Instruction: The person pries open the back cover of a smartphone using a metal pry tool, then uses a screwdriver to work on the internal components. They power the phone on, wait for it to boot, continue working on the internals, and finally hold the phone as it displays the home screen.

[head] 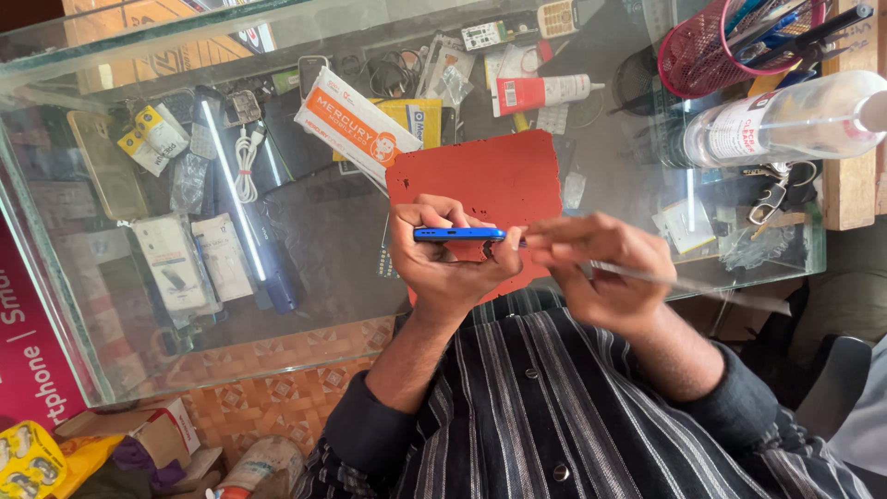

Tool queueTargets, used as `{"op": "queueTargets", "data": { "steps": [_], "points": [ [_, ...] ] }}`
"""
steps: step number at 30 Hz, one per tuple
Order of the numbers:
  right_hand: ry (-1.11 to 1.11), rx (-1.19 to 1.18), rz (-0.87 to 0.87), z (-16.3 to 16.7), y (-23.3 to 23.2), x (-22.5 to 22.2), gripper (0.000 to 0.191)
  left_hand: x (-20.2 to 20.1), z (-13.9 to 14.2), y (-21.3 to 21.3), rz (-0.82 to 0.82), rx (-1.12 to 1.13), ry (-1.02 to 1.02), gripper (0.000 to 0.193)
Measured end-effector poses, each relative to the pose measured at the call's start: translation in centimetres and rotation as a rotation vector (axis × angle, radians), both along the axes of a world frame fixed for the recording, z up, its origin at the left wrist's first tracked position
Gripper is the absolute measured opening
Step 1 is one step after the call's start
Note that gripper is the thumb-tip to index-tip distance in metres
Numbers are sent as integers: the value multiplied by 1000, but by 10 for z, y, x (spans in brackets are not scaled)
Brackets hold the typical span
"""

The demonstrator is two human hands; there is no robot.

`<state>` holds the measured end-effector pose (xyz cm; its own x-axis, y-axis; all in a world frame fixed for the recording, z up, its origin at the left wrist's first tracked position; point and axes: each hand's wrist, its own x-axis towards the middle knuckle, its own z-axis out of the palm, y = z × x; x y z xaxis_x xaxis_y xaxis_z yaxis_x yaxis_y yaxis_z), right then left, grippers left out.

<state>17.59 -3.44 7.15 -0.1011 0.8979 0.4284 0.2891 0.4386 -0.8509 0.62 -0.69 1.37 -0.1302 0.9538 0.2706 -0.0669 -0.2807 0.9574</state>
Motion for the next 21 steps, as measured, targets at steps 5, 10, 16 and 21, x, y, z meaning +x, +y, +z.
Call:
{"op": "queueTargets", "data": {
  "steps": [5,10,16,21],
  "points": [
    [120,9,-2,25,-9,4,18,1,1,-4,-95,-1,-23,65],
    [110,-103,1,44,-14,7,18,3,0,-11,-133,36,3,65],
    [69,-133,-24,51,-17,5,21,4,0,-12,-146,69,28,64],
    [58,-164,-35,52,-19,8,21,6,2,-13,-135,77,72,65]
  ]
}}
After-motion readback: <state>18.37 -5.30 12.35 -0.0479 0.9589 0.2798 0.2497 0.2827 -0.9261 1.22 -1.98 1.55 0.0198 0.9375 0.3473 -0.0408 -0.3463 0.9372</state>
